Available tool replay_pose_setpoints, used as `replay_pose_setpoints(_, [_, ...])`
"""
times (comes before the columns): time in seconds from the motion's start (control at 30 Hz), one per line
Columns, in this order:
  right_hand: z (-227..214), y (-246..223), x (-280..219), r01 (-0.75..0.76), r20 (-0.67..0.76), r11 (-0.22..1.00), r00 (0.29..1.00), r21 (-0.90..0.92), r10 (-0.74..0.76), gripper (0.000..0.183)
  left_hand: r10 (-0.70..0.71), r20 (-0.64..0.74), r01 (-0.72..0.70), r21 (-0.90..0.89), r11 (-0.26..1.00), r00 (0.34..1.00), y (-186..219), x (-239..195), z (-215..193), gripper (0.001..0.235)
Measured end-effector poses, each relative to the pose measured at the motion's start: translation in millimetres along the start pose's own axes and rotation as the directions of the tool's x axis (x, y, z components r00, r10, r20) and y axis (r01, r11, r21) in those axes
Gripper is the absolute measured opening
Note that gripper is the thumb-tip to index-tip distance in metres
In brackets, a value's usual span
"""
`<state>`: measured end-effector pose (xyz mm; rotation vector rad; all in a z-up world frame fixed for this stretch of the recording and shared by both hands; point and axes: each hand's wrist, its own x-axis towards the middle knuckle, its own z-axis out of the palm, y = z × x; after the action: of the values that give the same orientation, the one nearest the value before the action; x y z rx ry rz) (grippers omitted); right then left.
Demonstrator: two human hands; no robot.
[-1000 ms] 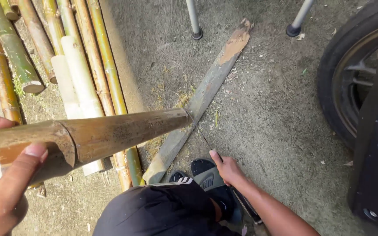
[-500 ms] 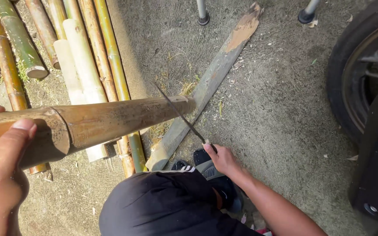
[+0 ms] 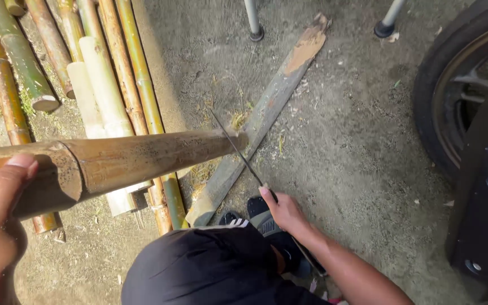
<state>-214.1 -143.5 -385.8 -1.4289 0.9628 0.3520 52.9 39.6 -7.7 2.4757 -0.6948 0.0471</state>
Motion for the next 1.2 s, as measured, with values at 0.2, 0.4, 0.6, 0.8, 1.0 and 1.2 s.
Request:
replay_pose_setpoints(0.2, [-4,12,10,0.111,-0.013,0.992,0.994,-0.066,-0.112,0.077,0.148,0.011,-0.148,0.145,0.978,0.989,34,-11,-2,0.017])
replay_pose_setpoints(0.4, [15,34,-11,0.394,-0.083,0.910,0.910,-0.127,-0.405,0.077,-0.247,0.069,0.252,-0.080,0.964,0.967,58,-25,-5,0.031])
replay_pose_setpoints(0.6, [-9,31,32,-0.146,0.047,0.988,0.988,0.043,0.144,0.085,-0.085,0.108,0.107,-0.216,0.971,0.990,48,-16,-7,0.043])
replay_pose_setpoints(0.8, [-26,22,28,-0.077,0.039,0.997,0.996,0.006,0.076,0.081,0.408,0.291,-0.443,0.063,0.894,0.865,47,-1,-22,0.061])
replay_pose_setpoints(1.0, [-28,39,20,-0.177,0.037,0.984,0.983,-0.029,0.178,0.078,0.358,0.298,-0.438,0.272,0.857,0.885,44,-43,-16,0.063])
replay_pose_setpoints(1.2, [-12,2,-4,-0.148,0.100,0.984,0.985,0.097,0.138,0.083,0.171,0.083,-0.182,0.153,0.971,0.982,-38,-92,-19,0.041])
